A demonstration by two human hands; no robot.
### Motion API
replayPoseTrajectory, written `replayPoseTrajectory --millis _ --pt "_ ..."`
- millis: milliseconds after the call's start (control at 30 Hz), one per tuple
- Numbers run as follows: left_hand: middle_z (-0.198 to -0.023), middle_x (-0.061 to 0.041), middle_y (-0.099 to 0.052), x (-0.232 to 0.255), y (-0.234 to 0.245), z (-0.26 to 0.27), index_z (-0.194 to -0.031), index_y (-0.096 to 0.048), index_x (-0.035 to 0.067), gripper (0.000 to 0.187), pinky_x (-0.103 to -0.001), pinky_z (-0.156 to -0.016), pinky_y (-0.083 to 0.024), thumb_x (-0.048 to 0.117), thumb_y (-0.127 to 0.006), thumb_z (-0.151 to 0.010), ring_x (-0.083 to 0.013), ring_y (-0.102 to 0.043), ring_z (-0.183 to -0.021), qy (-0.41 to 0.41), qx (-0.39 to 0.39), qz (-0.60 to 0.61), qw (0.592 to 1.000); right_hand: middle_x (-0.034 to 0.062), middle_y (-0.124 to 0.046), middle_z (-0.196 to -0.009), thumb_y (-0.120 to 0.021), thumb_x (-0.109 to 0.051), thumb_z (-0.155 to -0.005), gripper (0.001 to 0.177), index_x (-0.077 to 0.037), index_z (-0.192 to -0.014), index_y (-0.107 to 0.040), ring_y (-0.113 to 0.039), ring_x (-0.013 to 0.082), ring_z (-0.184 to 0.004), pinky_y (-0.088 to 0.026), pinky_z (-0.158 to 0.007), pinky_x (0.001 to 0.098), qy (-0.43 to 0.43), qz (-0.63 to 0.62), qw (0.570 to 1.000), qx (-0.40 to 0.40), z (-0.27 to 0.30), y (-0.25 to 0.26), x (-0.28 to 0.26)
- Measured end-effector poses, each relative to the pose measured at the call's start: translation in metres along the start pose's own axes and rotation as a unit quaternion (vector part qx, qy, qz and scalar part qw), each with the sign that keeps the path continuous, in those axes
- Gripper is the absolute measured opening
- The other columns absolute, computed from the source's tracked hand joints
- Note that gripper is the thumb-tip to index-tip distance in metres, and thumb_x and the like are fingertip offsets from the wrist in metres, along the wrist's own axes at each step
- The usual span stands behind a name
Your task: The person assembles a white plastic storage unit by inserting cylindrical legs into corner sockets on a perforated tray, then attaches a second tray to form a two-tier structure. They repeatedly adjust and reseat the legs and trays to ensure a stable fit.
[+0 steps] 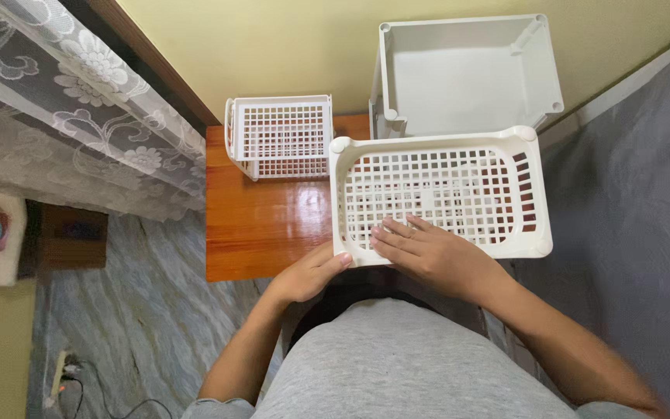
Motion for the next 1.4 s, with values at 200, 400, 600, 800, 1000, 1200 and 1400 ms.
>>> replayPoseTrajectory --millis 200,400,600,800,1000,1200,1400 --pt "-0.148 -0.022 -0.055 0.034 0.004 0.011 -0.148 -0.045 -0.005 0.056 -0.040 -0.117 -0.036 0.031 -0.049 -0.105 -0.0315 -0.050 -0.140 -0.017 0.106 -0.067 0.992 0.0068 -0.062 -0.142 -0.063 -0.017 -0.091 0.046 -0.011 -0.136 -0.061 -0.054 0.0263 -0.136 -0.042 -0.113 0.0463 0.009 0.011 1.000 0.009 0.000 0.008 -0.006" --pt "-0.141 -0.024 -0.052 0.104 0.013 0.053 -0.142 -0.047 -0.001 0.068 -0.046 -0.118 -0.037 0.029 -0.078 -0.090 -0.0369 -0.049 -0.136 -0.246 0.306 -0.350 0.850 0.0077 -0.064 -0.137 -0.069 -0.025 -0.091 0.044 -0.008 -0.131 -0.064 -0.058 0.0260 -0.130 -0.048 -0.106 0.0463 0.006 0.022 0.999 0.038 0.006 0.022 -0.012" --pt "-0.124 -0.005 -0.067 0.092 -0.016 0.065 -0.121 -0.067 0.011 0.045 -0.048 -0.117 -0.046 0.017 -0.093 -0.083 -0.0245 -0.067 -0.121 -0.402 0.272 -0.484 0.728 0.0101 -0.068 -0.131 -0.073 -0.026 -0.089 0.039 -0.004 -0.120 -0.067 -0.063 0.0258 -0.125 -0.050 -0.103 0.0463 -0.031 0.045 0.995 0.083 0.015 0.027 -0.010" --pt "-0.110 -0.006 -0.065 0.070 -0.017 0.055 -0.106 -0.065 0.011 0.029 -0.049 -0.108 -0.052 0.020 -0.086 -0.088 -0.0254 -0.066 -0.110 -0.458 0.326 -0.402 0.723 0.0097 -0.069 -0.131 -0.070 -0.018 -0.088 0.035 -0.005 -0.121 -0.068 -0.063 0.0247 -0.127 -0.050 -0.106 0.0445 -0.036 0.043 0.995 0.087 0.016 0.024 -0.006" --pt "-0.102 -0.003 -0.062 0.056 -0.015 0.052 -0.095 -0.060 0.013 0.019 -0.046 -0.098 -0.058 0.016 -0.078 -0.091 -0.0227 -0.064 -0.101 -0.479 0.370 -0.366 0.707 0.0094 -0.069 -0.131 -0.070 -0.018 -0.089 0.035 -0.005 -0.122 -0.068 -0.062 0.0244 -0.126 -0.050 -0.105 0.0446 -0.048 0.023 0.995 0.081 0.016 0.021 -0.002" --pt "-0.101 -0.004 -0.062 0.056 -0.013 0.051 -0.095 -0.059 0.013 0.019 -0.045 -0.094 -0.059 0.015 -0.077 -0.091 -0.0226 -0.064 -0.098 -0.489 0.383 -0.352 0.700 0.0102 -0.068 -0.131 -0.069 -0.017 -0.091 0.035 -0.003 -0.123 -0.067 -0.062 0.0247 -0.127 -0.050 -0.105 0.0446 -0.041 0.030 0.995 0.081 0.014 0.021 -0.003" --pt "-0.101 -0.003 -0.063 0.067 -0.013 0.049 -0.095 -0.058 0.012 0.021 -0.044 -0.095 -0.059 0.013 -0.079 -0.089 -0.0226 -0.065 -0.098 -0.473 0.369 -0.377 0.706 0.0099 -0.069 -0.131 -0.069 -0.017 -0.090 0.036 -0.003 -0.123 -0.067 -0.062 0.0250 -0.127 -0.050 -0.106 0.0442 -0.035 0.024 0.996 0.078 0.015 0.024 -0.004"
Point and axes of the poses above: each hand's wrist, its own z-axis away from the middle knuckle, its own y-axis out of the back of the hand, x = y × z, the point moved 10 cm from there along -z, towards the middle knuckle
